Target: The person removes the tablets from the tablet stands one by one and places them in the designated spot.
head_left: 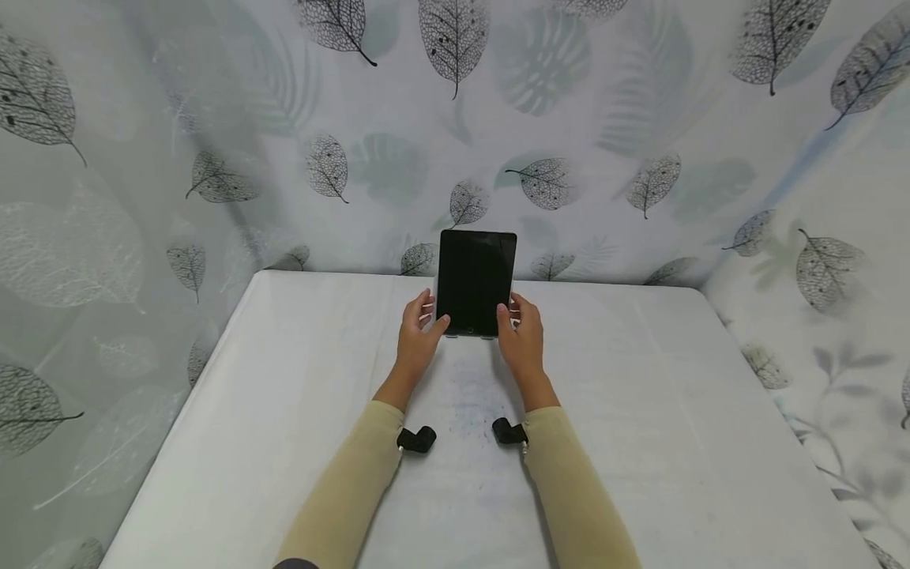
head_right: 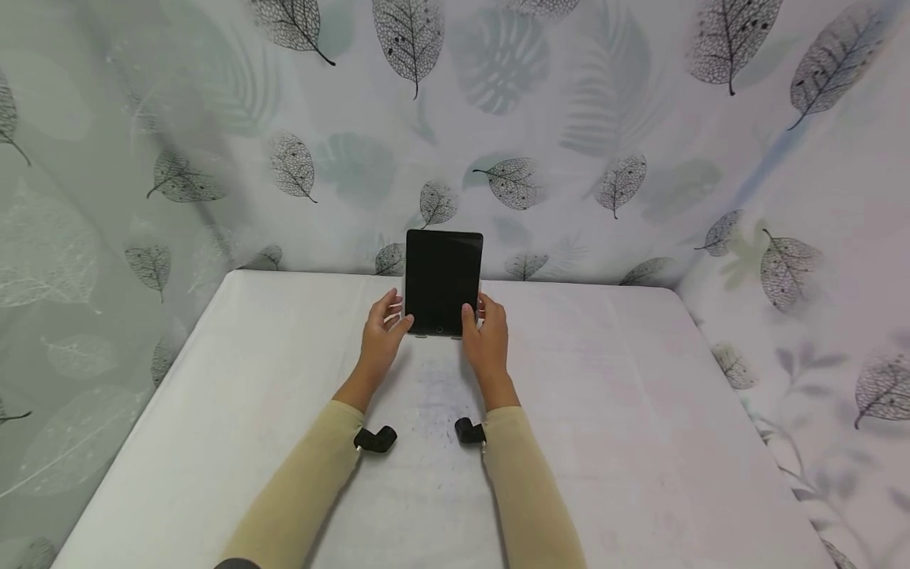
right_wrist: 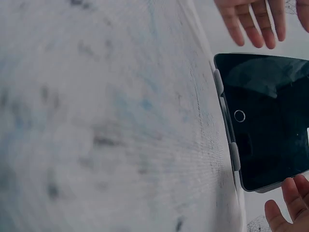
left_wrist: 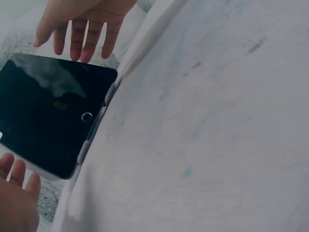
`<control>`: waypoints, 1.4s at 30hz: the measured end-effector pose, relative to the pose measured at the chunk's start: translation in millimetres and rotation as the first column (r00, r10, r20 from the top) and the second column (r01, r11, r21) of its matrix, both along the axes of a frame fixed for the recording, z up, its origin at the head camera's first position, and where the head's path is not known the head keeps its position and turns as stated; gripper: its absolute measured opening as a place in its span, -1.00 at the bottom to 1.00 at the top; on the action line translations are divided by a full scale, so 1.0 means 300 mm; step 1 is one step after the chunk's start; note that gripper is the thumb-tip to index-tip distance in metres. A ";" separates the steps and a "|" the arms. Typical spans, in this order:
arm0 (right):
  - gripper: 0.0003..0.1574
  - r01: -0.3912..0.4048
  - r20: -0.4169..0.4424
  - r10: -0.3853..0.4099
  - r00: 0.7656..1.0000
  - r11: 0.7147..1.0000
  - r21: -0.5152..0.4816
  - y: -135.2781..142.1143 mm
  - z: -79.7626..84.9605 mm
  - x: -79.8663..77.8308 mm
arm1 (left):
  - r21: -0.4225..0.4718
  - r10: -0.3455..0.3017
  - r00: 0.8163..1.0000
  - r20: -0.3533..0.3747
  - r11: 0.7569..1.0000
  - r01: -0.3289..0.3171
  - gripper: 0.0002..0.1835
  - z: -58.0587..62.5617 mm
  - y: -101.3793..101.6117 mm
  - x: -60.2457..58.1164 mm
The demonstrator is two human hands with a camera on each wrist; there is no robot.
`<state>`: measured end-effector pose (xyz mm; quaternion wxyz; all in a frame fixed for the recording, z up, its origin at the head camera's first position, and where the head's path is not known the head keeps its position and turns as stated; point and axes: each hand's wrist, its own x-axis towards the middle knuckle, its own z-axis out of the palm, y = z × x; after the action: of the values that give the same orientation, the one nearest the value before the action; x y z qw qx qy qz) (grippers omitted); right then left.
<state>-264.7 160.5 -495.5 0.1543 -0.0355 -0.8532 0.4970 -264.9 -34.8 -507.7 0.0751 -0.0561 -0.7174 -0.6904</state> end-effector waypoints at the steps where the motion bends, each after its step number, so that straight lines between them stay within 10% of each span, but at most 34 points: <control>1: -0.32 0.007 0.009 -0.007 1.000 1.000 -0.015 -0.001 -0.004 -0.001 | 0.008 -0.005 1.000 0.005 1.000 0.005 -0.29 -0.006 0.004 -0.002; 17: -0.57 0.078 0.068 -0.062 0.996 0.964 -0.256 0.004 -0.093 -0.038 | -0.131 0.088 0.996 -0.033 0.987 -0.092 -0.22 -0.078 0.026 -0.038; 30: -0.51 0.148 0.035 -0.146 0.989 0.986 -0.076 -0.007 -0.123 -0.043 | -0.366 0.276 0.944 -0.180 0.872 -0.325 -0.27 -0.084 0.087 -0.037; 42: -0.53 0.128 0.048 -0.123 0.991 0.983 -0.128 0.006 -0.143 -0.025 | -0.322 0.253 0.958 -0.138 0.903 -0.284 -0.26 -0.106 0.088 -0.015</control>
<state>-272.2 162.3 -538.4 0.1657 -0.1092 -0.8176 0.5405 -269.4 -8.4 -539.4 0.1919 -0.0007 -0.8217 -0.5366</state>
